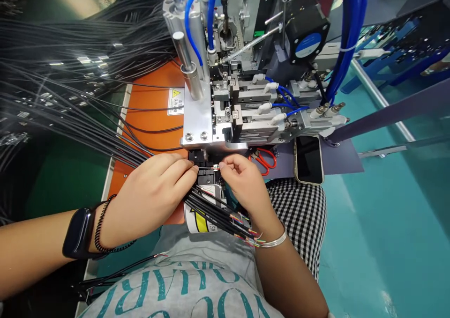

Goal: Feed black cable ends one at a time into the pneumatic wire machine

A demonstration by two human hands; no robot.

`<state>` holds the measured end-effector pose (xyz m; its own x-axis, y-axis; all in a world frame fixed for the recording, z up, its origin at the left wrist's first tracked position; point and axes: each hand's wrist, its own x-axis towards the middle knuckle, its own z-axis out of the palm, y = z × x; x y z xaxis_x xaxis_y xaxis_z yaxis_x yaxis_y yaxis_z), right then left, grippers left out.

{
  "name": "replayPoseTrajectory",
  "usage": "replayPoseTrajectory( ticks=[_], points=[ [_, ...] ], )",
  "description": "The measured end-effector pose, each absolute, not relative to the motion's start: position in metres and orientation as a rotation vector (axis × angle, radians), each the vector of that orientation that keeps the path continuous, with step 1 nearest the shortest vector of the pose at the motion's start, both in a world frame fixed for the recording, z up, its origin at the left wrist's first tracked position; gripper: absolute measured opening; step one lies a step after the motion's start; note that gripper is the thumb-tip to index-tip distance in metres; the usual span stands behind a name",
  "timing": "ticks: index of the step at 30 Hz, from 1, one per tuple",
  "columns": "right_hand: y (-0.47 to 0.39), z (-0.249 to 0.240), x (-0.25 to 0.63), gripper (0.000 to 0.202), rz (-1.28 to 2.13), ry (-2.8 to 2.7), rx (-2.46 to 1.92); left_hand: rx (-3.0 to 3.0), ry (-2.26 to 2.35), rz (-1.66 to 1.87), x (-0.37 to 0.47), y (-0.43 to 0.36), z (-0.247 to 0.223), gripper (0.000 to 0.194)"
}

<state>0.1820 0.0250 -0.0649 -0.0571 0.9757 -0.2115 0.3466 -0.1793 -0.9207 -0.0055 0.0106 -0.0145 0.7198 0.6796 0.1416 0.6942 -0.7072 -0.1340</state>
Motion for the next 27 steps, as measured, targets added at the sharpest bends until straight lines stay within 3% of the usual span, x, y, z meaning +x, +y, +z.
replayPoseTrajectory(
  ticks=[8, 14, 20, 25, 27],
  points=[
    [0.014, -0.078, 0.189, 0.009, 0.787, -1.77, -1.348, -2.714, -1.167, -0.024, -0.003, -0.003, -0.005, 0.022],
    [0.016, -0.085, 0.195, 0.011, 0.539, -2.024, -1.26, -2.744, -1.244, 0.078, -0.002, -0.003, 0.001, 0.037],
    [0.014, -0.088, 0.194, 0.012, 0.454, -2.033, -1.275, -2.809, -1.304, 0.069, -0.003, 0.005, 0.0, 0.021],
    [-0.002, -0.08, 0.197, 0.041, 0.339, -2.024, -1.002, -2.831, -1.295, 0.037, -0.004, 0.007, -0.002, 0.008],
    [-0.008, -0.074, 0.196, 0.043, 0.406, -2.099, -0.907, -2.834, -1.282, 0.02, -0.004, 0.007, -0.002, 0.008]
  ],
)
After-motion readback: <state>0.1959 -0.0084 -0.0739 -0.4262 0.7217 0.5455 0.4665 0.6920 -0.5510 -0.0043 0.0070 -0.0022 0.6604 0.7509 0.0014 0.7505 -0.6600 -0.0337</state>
